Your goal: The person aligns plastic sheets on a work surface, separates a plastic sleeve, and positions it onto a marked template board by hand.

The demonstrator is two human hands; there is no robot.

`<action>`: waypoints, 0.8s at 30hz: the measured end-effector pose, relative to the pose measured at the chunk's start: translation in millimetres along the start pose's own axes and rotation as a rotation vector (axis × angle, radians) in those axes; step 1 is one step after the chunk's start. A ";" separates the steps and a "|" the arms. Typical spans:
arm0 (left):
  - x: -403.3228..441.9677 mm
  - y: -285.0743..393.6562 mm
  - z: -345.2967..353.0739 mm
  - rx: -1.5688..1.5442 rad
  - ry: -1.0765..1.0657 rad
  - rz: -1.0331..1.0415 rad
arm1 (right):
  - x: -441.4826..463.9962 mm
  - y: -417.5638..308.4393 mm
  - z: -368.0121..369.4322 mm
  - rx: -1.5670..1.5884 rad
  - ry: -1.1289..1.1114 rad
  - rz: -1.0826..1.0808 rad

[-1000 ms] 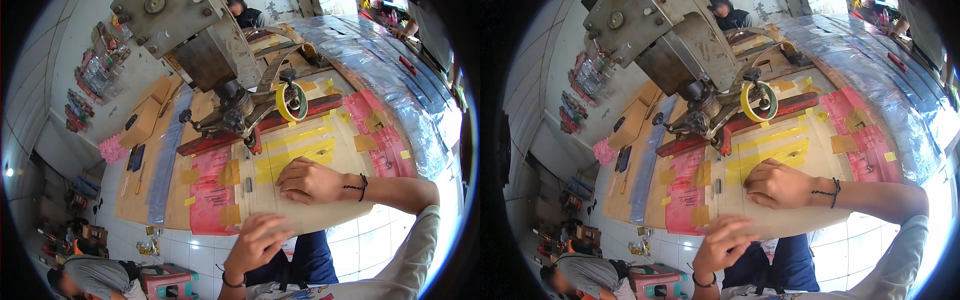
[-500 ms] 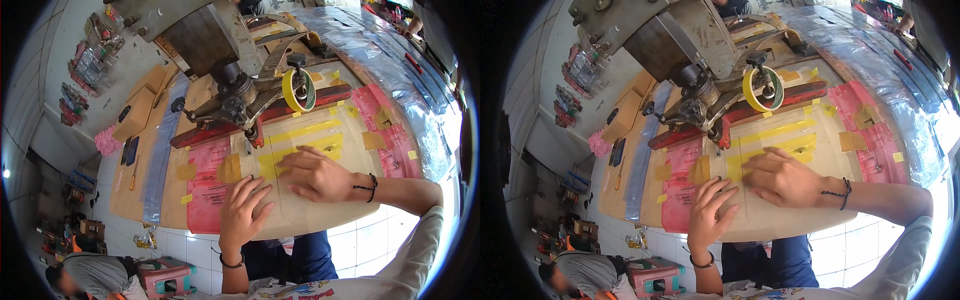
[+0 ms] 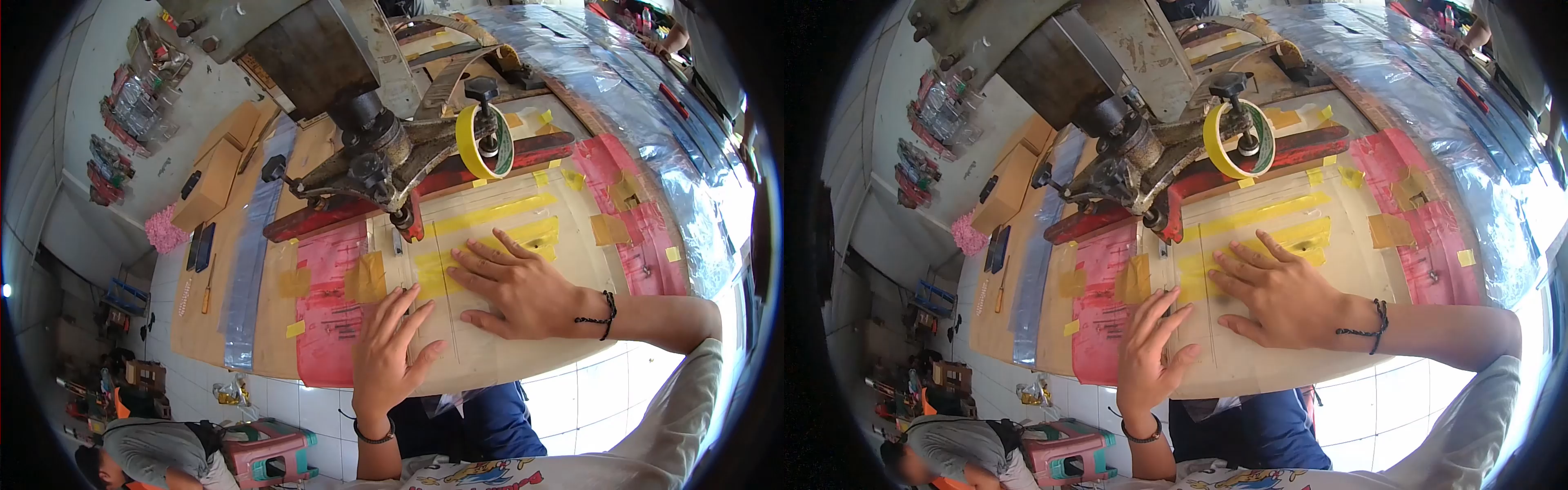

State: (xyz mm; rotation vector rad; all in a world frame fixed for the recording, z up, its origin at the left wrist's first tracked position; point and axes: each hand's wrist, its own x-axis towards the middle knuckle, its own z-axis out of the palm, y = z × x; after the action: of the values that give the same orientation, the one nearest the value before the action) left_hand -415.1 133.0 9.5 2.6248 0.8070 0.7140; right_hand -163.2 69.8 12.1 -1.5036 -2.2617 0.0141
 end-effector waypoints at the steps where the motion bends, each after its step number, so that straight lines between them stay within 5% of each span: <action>1: 0.0 -0.3 -0.5 0.010 -0.006 0.000 | -0.4 0.2 2.2 -0.019 0.009 0.017; 5: 0.0 -0.7 -1.1 0.028 -0.012 0.011 | -2.6 -2.3 6.5 -0.109 0.109 0.030; 11: 0.8 -1.7 0.1 0.069 -0.007 0.025 | -5.0 -0.6 2.2 0.146 0.153 -0.251; 14: 2.1 -1.3 -5.0 0.017 -0.003 0.087 | -4.2 1.9 -8.7 0.244 0.130 -0.211; 17: 1.1 -18.4 -9.3 -0.161 -0.048 0.156 | 5.7 6.6 -6.7 0.276 0.333 -0.054; 21: 0.7 -13.4 -6.9 -0.184 -0.006 0.119 | 2.3 6.0 2.0 -0.069 0.239 0.084; 24: -1.5 -14.8 -8.3 -0.144 -0.026 0.134 | 1.0 5.4 1.8 0.020 0.152 0.090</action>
State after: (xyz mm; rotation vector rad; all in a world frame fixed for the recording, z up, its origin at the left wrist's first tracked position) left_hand -427.1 145.1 9.7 2.5695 0.5550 0.7428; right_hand -159.4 73.3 9.5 -1.5406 -2.0684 -0.0497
